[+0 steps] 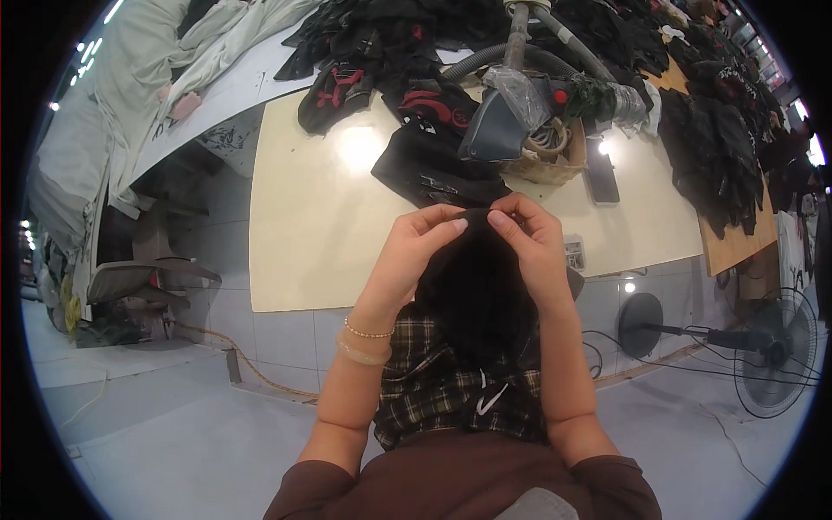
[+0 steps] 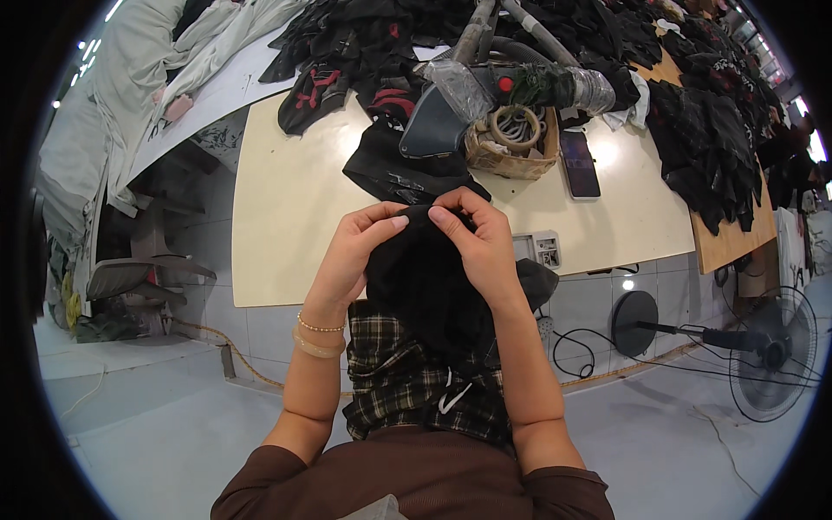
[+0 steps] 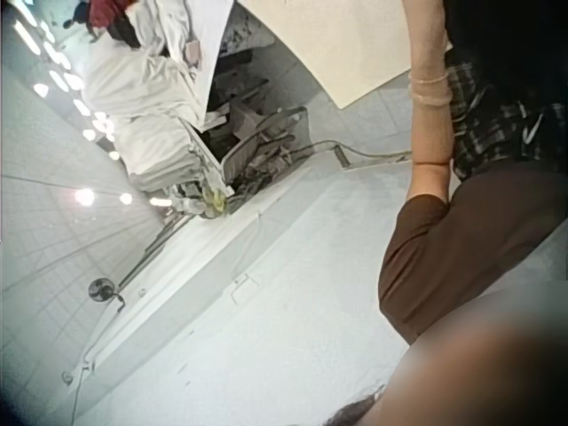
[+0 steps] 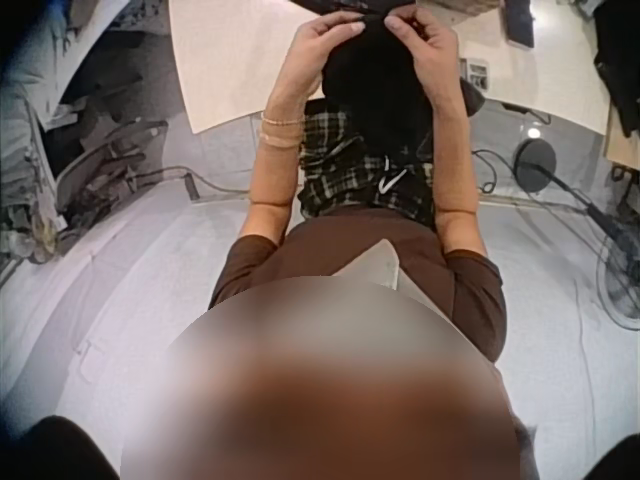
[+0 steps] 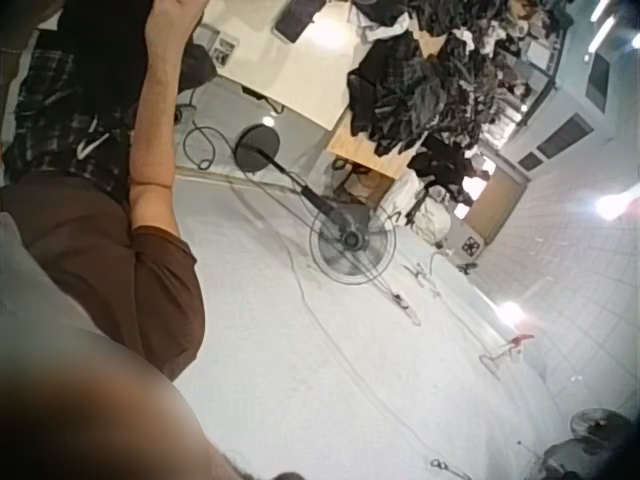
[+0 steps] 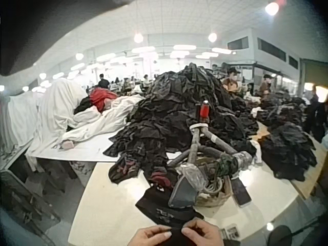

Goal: Inspecting a black textile garment and trimming loose threads with thread snippers.

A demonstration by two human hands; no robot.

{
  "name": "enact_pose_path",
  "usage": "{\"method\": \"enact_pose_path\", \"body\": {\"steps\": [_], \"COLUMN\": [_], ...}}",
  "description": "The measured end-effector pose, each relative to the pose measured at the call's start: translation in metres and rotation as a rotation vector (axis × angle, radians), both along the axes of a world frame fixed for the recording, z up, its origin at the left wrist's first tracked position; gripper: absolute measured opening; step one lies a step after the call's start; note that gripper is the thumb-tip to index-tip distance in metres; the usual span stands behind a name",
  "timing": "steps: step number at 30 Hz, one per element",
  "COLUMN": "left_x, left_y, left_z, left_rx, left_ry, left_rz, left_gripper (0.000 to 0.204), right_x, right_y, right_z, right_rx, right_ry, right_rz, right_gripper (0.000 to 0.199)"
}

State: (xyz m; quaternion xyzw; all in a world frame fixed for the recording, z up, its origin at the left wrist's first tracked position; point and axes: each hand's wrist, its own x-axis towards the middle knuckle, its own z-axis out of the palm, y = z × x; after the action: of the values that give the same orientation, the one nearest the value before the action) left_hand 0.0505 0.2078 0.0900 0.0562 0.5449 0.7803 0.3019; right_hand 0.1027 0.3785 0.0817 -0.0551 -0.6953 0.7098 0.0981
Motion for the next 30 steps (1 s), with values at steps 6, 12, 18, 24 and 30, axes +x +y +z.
{"method": "enact_pose_path", "body": {"steps": [6,12,18,24,30], "left_x": [-0.007,-0.009,-0.006,-0.006,-0.005], "left_y": [0.004,0.005,0.006,-0.002,0.002], "left_z": [-0.006,-0.01,-0.005,-0.008,-0.007], "left_rx": [0.036,-0.073,0.024,-0.103,-0.09], "left_ry": [0.022,0.163,-0.024,0.259,0.42], "left_rz": [0.027,0.028,0.136,0.028,0.122], "left_gripper": [0.017,0.015,0.023,0.009,0.009], "right_x": [-0.001,0.001,0.002,0.006,0.007], "right_y": [-0.005,-0.009,-0.006,0.0,-0.001], "right_z": [0.002,0.002,-0.001,0.0,0.0], "right_rx": [0.023,0.089,0.078,0.128,0.18], "right_ry": [-0.013,0.02,0.056,0.052,0.048], "right_rz": [-0.003,0.033,0.055,0.108,0.113], "right_gripper": [0.014,0.015,0.014,0.014,0.015]}}
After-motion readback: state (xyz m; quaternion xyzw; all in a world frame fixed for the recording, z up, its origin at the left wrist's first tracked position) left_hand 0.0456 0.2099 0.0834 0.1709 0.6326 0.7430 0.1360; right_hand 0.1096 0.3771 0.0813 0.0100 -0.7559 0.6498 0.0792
